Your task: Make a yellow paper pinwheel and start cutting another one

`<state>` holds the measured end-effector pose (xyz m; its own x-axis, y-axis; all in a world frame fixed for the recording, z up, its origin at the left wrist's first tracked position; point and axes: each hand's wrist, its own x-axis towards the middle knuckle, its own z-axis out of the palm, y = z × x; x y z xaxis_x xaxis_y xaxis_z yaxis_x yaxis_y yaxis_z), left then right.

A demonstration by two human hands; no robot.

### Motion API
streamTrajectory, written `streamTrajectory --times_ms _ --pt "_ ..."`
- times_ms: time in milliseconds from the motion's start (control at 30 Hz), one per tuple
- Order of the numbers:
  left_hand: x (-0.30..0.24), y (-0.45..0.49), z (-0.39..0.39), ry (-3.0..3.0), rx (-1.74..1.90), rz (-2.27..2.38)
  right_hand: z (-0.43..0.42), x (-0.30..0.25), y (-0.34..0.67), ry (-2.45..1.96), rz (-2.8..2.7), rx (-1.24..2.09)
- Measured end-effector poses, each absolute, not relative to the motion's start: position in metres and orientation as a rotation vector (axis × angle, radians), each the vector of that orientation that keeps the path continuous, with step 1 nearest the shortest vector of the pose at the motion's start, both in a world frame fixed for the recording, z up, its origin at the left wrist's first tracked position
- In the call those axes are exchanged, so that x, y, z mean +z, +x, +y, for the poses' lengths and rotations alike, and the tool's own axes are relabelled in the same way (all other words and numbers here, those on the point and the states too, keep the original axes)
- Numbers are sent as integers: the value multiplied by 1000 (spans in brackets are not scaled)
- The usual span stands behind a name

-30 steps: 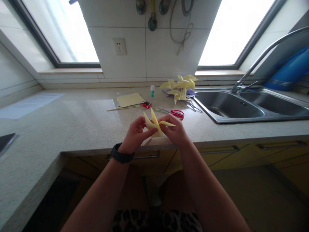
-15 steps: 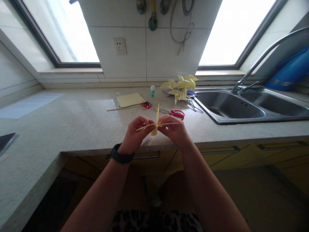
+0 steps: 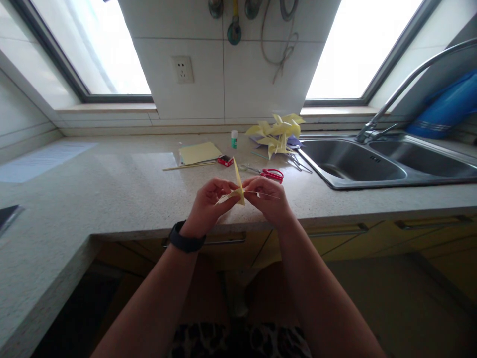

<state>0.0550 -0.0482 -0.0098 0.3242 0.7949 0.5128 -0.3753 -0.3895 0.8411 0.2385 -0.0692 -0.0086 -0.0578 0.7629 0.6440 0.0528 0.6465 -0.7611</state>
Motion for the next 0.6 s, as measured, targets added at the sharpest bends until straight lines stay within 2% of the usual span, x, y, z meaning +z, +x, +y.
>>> streamTrajectory --times_ms 600 --pt "-16 54 -44 1531 1336 391 -69 -8 238 -712 -1534 659"
